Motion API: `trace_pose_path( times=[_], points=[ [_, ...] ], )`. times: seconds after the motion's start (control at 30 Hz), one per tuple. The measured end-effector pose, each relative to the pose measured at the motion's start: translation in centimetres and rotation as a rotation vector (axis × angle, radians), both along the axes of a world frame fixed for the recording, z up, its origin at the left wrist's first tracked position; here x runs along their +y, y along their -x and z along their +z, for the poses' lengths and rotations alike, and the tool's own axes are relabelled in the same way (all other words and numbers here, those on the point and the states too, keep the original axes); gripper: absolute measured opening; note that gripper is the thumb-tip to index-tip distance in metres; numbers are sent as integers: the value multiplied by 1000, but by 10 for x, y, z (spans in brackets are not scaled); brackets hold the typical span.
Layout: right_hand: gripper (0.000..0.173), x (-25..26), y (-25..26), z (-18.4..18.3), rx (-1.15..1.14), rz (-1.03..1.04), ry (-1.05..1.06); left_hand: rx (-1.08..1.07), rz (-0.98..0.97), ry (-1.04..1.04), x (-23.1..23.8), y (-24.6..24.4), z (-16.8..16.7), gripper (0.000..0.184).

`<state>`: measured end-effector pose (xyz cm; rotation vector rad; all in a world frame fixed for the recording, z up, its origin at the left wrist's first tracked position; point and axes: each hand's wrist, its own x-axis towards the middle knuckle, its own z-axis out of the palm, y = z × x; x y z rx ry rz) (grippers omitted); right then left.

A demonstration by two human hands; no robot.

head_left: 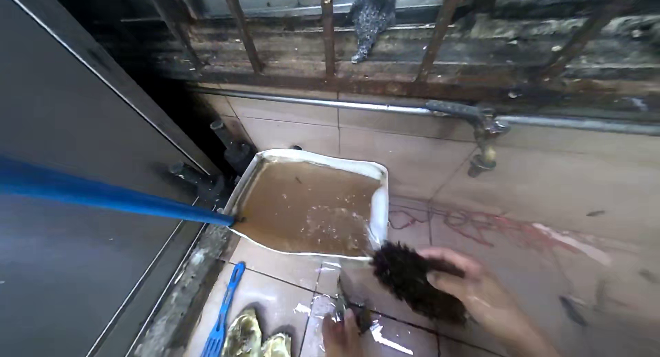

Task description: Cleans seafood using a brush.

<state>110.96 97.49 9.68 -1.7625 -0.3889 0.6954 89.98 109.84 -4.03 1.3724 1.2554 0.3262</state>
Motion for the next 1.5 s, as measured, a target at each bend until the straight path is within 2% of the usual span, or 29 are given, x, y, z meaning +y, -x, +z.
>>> trace_pose_path(
  times=[0.1, 0.17, 0.23, 0.33, 0.4, 0.47, 0.53, 0.57, 0.63, 0.7, 0.8, 0.9, 1.0, 1.07, 1.13, 1.17, 1.23, 1.3, 1.37, 1.43, 1.5],
  points=[
    [34, -34, 51, -66, 89, -69, 65, 327, -247, -247, 24, -24, -17, 57],
    [36, -31, 86, -119, -90, 13, 160, 483, -404, -408, 25, -26, -25, 55],
    [37, -26, 98, -156, -329, 41, 325, 524, -466, -549, 23, -25, -31, 54],
    [35, -17, 87, -160, -464, -216, 376, 496, -443, -624, 23, -26, -38, 53],
    [33, -17, 89, -153, -515, -94, 318, 491, -408, -687, 22, -24, -45, 52],
    [33, -14, 91, -163, -611, 47, 322, 468, -391, -754, 19, -25, -50, 51],
    [33, -15, 88, -174, -626, -31, 394, 464, -385, -786, 16, -20, -51, 52],
    [33, -11, 84, -170, -620, -80, 400, 457, -384, -804, 18, -21, -51, 52],
    [33, -6, 87, -156, -640, -22, 375, 451, -386, -834, 22, -21, -52, 50],
    [35, -6, 89, -163, -691, 67, 419, 459, -402, -826, 21, -20, -53, 51],
    [35, -3, 81, -162, -607, -16, 393, 452, -418, -778, 25, -22, -47, 51],
    [35, -3, 91, -165, -670, 85, 387, 427, -421, -849, 28, -20, -53, 49],
    [36, 0, 87, -164, -661, -59, 470, 488, -438, -759, 28, -21, -48, 50],
    [34, 0, 95, -150, -650, 34, 445, 508, -447, -736, 30, -23, -43, 50],
    [37, -4, 92, -142, -632, 168, 554, 488, -492, -686, 30, -24, -39, 47],
    [38, -8, 84, -136, -624, 145, 600, 464, -504, -647, 31, -23, -37, 47],
    [37, -12, 60, -113, -745, -40, 515, 357, -486, -558, 41, -22, -32, 47],
    [35, -7, 37, -66, -852, -149, 335, 297, -512, -451, 54, -31, -26, 49],
    [33, 22, 12, -21, -1008, -178, 214, 420, -644, -337, 63, -55, -14, 59],
    [31, 71, -12, 5, -1143, -129, 222, 609, -823, -290, 62, -78, 2, 57],
    [35, 121, -31, 11, -1129, 93, 371, 710, -964, -283, 57, -87, 15, 52]
  ],
)
